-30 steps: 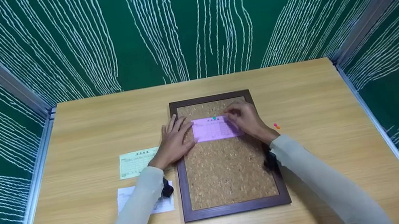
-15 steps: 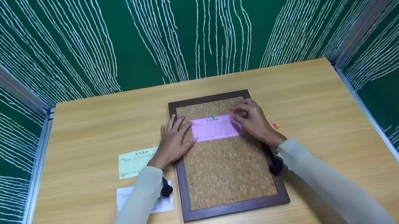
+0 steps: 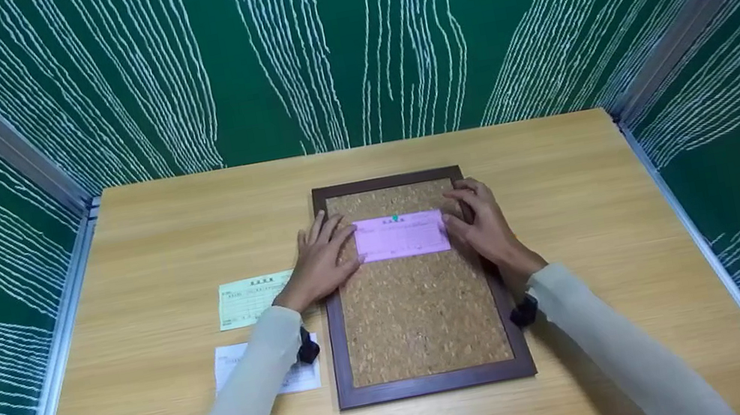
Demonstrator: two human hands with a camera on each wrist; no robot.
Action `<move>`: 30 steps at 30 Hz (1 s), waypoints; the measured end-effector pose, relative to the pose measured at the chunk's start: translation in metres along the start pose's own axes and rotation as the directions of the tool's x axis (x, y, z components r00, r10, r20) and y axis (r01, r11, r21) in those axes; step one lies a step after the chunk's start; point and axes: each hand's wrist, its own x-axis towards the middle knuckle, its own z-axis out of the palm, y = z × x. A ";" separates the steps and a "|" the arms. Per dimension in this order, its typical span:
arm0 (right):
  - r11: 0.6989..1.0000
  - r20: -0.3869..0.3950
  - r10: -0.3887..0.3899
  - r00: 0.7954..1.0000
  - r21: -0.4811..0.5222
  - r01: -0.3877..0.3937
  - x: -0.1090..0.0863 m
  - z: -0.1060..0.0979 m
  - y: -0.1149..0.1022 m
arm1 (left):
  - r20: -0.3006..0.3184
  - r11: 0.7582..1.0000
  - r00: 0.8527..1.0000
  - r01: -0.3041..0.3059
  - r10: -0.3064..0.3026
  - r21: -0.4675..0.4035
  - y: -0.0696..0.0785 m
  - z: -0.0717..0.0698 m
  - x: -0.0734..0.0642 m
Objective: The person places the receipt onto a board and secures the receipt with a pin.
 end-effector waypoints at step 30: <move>0.998 0.012 0.046 0.999 -0.049 -0.046 -0.020 -0.009 0.028 | 0.006 1.000 1.000 0.008 -0.008 -0.004 0.002 -0.002 -0.001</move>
